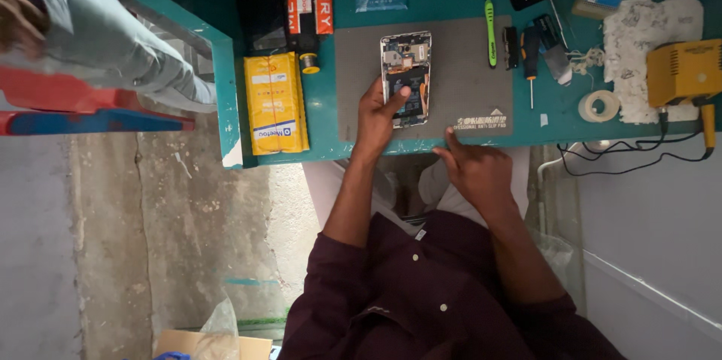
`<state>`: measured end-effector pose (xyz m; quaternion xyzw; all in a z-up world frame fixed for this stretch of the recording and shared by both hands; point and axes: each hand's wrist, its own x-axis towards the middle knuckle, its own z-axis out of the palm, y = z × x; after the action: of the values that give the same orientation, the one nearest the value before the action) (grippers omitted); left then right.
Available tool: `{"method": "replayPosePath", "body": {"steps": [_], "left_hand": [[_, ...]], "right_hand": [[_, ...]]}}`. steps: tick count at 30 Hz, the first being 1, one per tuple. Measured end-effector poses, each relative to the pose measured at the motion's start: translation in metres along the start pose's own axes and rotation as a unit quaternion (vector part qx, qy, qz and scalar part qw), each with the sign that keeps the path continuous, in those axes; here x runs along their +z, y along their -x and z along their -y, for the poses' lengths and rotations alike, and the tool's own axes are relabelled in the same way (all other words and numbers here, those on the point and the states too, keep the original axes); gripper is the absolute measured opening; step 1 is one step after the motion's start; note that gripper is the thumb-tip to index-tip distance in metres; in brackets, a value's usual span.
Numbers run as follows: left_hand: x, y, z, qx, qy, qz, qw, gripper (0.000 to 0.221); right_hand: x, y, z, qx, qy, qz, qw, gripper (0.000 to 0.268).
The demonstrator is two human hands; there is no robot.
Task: The person disassembles a smartphone on a workbench, using a screwdriver to remove screws and a plastic pry tool to separate the battery. They lift the battery and internal components to inspect the motherboard and connectors.
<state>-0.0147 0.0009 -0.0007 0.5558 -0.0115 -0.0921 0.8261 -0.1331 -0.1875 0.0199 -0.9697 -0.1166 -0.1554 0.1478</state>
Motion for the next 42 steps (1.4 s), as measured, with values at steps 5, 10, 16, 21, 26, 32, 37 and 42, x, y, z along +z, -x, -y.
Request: {"method": "replayPosePath", "body": {"steps": [5, 10, 16, 21, 26, 32, 37, 42], "left_hand": [[0.001, -0.001, -0.002, 0.002, 0.006, 0.002, 1.000, 0.038], [0.002, 0.001, -0.006, -0.041, -0.022, -0.014, 0.999, 0.038], [0.003, 0.000, -0.008, -0.026, 0.020, -0.014, 0.999, 0.038], [0.002, -0.002, -0.002, 0.001, 0.039, 0.001, 0.999, 0.036], [0.001, -0.001, -0.002, 0.003, 0.018, -0.003, 1.000, 0.035], [0.002, 0.000, -0.006, -0.007, -0.008, -0.008, 1.000, 0.036], [0.002, 0.001, -0.008, -0.008, -0.028, -0.013, 0.999, 0.036], [0.002, 0.001, -0.006, 0.010, -0.036, -0.013, 0.999, 0.034]], "right_hand": [[-0.021, -0.014, 0.008, -0.026, 0.030, 0.030, 0.999, 0.055], [-0.021, -0.026, 0.016, -0.049, 0.088, 0.107, 0.989, 0.068], [-0.015, -0.030, 0.026, -0.057, 0.119, 0.140, 0.981, 0.047], [-0.015, -0.035, 0.029, -0.057, 0.133, 0.149, 0.978, 0.033], [-0.011, -0.037, 0.027, -0.060, 0.150, 0.196, 0.967, 0.007], [-0.011, -0.042, 0.029, -0.060, 0.139, 0.196, 0.969, 0.006], [-0.012, -0.044, 0.029, -0.059, 0.137, 0.193, 0.970, 0.006], [-0.018, -0.052, 0.031, -0.071, 0.110, 0.173, 0.976, 0.003]]}}
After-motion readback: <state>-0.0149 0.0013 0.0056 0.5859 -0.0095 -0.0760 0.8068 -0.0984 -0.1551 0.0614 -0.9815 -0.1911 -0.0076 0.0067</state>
